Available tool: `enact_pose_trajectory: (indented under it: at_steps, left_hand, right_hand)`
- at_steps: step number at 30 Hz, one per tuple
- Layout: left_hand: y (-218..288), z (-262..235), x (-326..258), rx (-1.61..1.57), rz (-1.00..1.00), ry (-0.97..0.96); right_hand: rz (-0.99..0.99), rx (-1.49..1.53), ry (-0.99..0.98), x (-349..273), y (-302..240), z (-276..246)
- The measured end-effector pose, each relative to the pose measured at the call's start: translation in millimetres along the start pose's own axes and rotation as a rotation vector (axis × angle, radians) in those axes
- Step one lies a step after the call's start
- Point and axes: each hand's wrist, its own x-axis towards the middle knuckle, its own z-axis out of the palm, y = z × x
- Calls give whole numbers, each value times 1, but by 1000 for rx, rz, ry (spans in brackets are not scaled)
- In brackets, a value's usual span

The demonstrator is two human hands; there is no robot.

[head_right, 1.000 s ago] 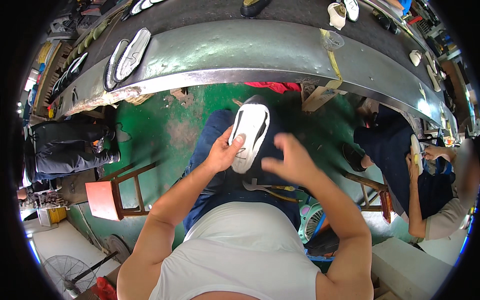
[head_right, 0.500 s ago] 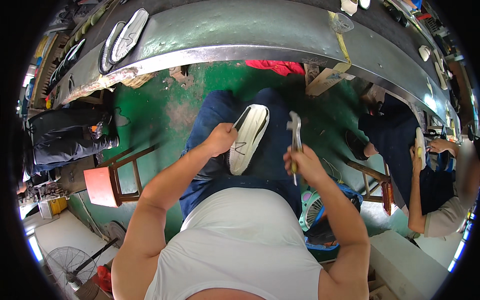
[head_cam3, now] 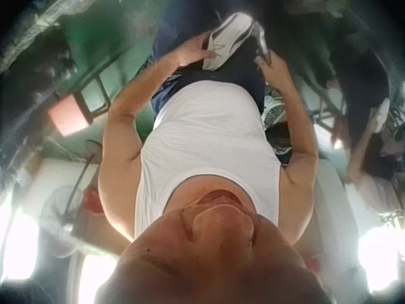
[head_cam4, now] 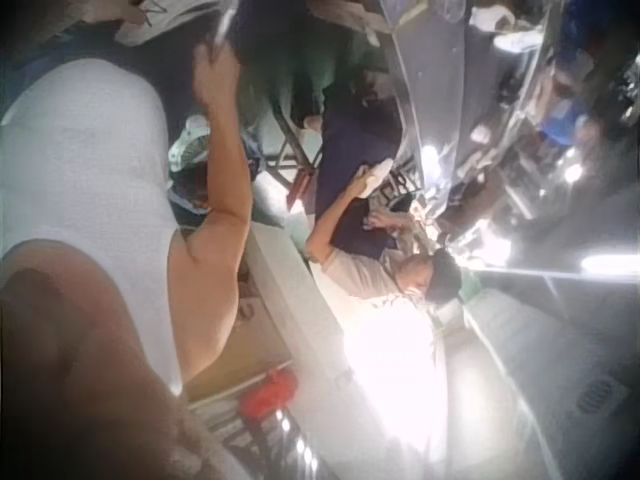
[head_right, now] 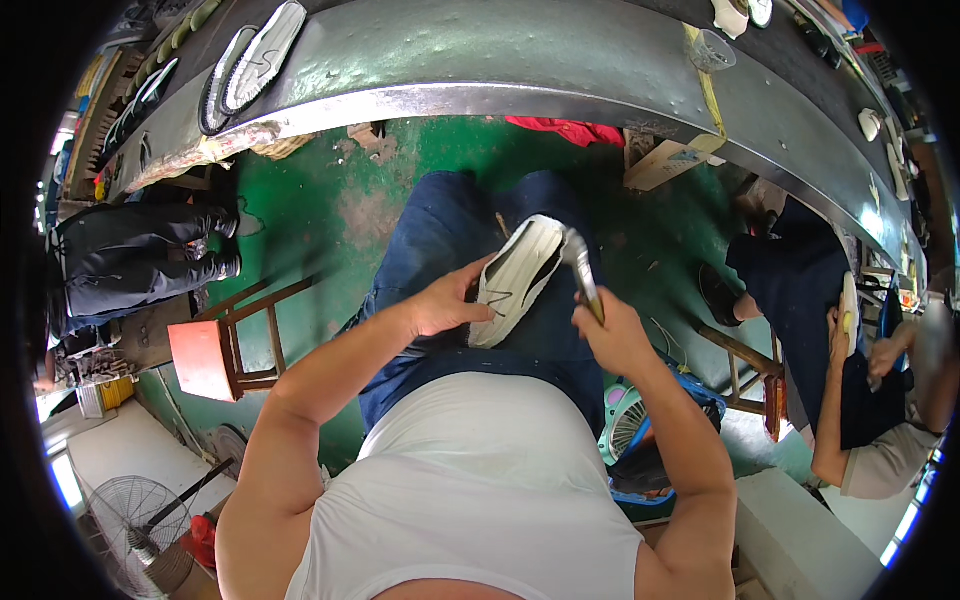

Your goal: Trim excess material from the soles of shoes using specialized trimming pliers at an assembly line.

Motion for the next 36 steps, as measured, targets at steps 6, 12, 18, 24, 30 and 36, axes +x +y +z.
enact_pose_trajectory:
  at_steps: [6, 12, 18, 24, 30, 36]
  left_hand:
    - [-15, 9, -5, 132, 31, 160]
    - [12, 30, -11, -377, -5, 86]
    - [-15, 35, 18, -463, -109, 499]
    - [-51, 20, 37, 134, -23, 719]
    - [-31, 36, 24, 448, 246, 752]
    - [-27, 31, 20, 884, 587, 537]
  right_hand:
    - [-299, -456, -329, -4, -26, -3]
    - [-272, -876, -471, 16, -88, -4]
    - [-322, -850, -410, 23, -29, 28]
    - [-268, -635, -394, 15, -21, 25]
    - [-353, -764, -128, 14, -18, 18]
    - [-286, -675, -157, 14, 12, 9]
